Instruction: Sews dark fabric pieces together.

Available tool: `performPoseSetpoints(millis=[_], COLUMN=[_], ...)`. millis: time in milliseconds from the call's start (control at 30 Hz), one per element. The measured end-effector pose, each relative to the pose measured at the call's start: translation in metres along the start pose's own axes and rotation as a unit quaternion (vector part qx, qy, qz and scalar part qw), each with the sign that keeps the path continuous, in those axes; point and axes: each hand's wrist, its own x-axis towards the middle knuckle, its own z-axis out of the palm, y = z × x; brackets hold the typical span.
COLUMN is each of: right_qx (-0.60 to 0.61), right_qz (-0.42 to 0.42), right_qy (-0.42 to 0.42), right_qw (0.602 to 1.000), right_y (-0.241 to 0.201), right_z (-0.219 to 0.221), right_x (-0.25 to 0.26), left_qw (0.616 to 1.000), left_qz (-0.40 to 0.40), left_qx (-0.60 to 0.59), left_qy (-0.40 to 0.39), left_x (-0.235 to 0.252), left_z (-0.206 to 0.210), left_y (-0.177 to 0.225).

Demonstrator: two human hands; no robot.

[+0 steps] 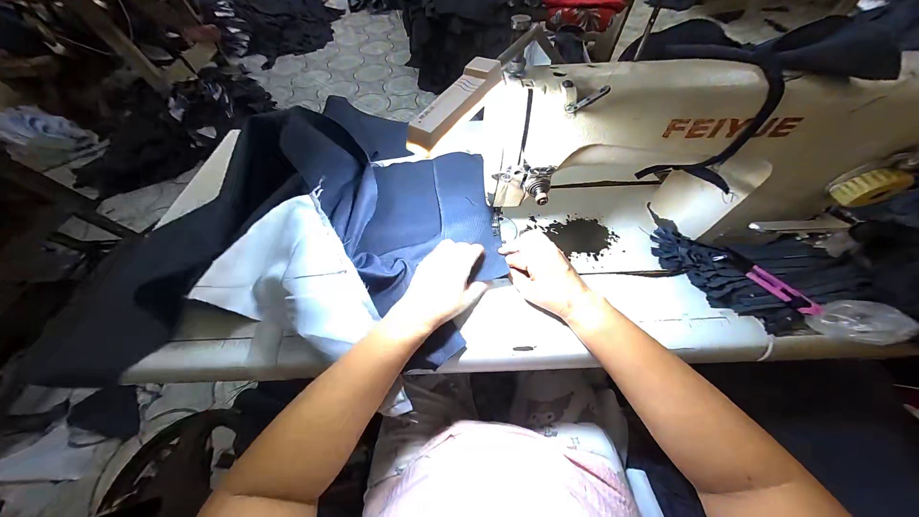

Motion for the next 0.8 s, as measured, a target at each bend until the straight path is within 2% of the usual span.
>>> performPoseSetpoints(millis=[67,167,267,367,567,800], right_qx=[0.013,0.028,0.003,-0.038,-0.053,0.003], right_qz=[0.013,0.028,0.031,0.040,0.010,-0.006], right_qy=[-0.006,-0.044,-0.074,-0.097,-0.097,-0.081], right_qw=[1.000,0.998,0.997,0.994,0.994,0.997], right_y=[0.000,0.000,-0.004,-0.016,-0.020,-0.010], right_z=[-0.004,-0.013,-0.018,-0.021,-0.026,-0.025], right_x=[-0.004,-0.008,-0.007,-0.006,-0.012,-0.015], left_qw=[0.996,0.987,0.983,0.983,0.983,0.991], left_qz=[0.051,0.093,0.077,0.071,0.132,0.115], left_qx=[-0.060,-0.135,-0.154,-0.161,-0.078,-0.035], left_qy=[0.041,-0.012,-0.057,-0.049,-0.105,-0.064], left_x=[0.005,0.007,0.005,0.006,0.015,0.002], left_z=[0.007,-0.001,-0.007,-0.015,-0.022,-0.001], left_y=[-0.018,-0.032,-0.035,-0.030,-0.029,-0.015])
